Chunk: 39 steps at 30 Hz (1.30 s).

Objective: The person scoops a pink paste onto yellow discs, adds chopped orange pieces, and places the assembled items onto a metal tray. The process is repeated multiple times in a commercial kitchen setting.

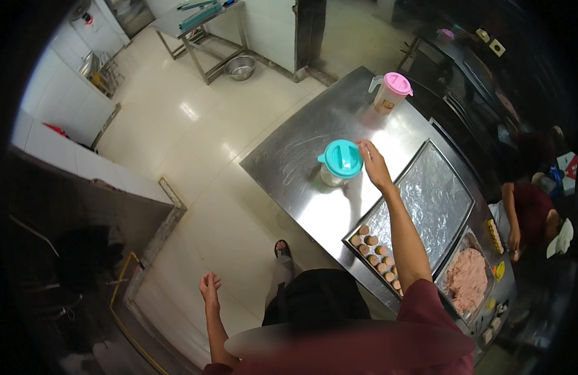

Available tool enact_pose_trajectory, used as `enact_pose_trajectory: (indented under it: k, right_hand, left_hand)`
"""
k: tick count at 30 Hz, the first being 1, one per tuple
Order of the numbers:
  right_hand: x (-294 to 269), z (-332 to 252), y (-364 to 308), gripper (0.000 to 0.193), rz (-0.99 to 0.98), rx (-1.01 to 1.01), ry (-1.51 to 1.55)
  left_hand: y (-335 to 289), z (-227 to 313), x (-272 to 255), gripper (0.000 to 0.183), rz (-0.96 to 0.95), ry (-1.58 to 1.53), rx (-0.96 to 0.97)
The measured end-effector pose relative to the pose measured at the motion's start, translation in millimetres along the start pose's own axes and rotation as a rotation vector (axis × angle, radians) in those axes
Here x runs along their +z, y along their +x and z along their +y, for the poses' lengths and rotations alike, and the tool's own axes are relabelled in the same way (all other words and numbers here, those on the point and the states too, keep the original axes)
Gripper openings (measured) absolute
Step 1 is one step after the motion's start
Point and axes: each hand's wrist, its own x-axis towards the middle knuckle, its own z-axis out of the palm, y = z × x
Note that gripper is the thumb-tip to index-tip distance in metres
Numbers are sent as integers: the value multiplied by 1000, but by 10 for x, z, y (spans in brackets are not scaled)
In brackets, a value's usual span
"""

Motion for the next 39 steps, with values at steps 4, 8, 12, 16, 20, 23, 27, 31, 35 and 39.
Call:
enact_pose_trajectory:
  k: [4,8,12,16,20,23,27,31,35,39]
  right_hand:
    - [156,33,-197,52,72,50,-172]
    - [497,11,-838,46,252,310,150]
    - [831,-88,-1278,37,435,435,483]
    - [946,-271,-1564,33,638,544,741]
    - [848,-470,-1891,33,961,429,657]
    - [825,-769,-2233,36,1096,335,276]
    - [1005,-1385,-2947,37,1402,413,461]
    - [1617,-1969,-3456,34,1784,419,484]
    - [2217,-2486,-3556,33,2197,378,512]
    - [2835,-2822,-3852,35,2403,425,539]
  left_hand:
    - [384,1019,308,36,-28,101,121]
    - [762,1695,986,34,-141,148,242]
    - [822,2545,2199,29,-344,158,409]
    - [556,3631,3726,27,-768,190,737]
    - [409,4270,5363,32,-1062,135,899]
    - [633,4469,6687,39,-1141,-9,884]
    - [1454,4845,7976,41,-647,445,1642]
    - [1941,4877,8108,53,-1068,47,826]
    - [1917,4698,7926,67,-967,16,763]
    - [1621,4637,7939,63,-922,-54,745]
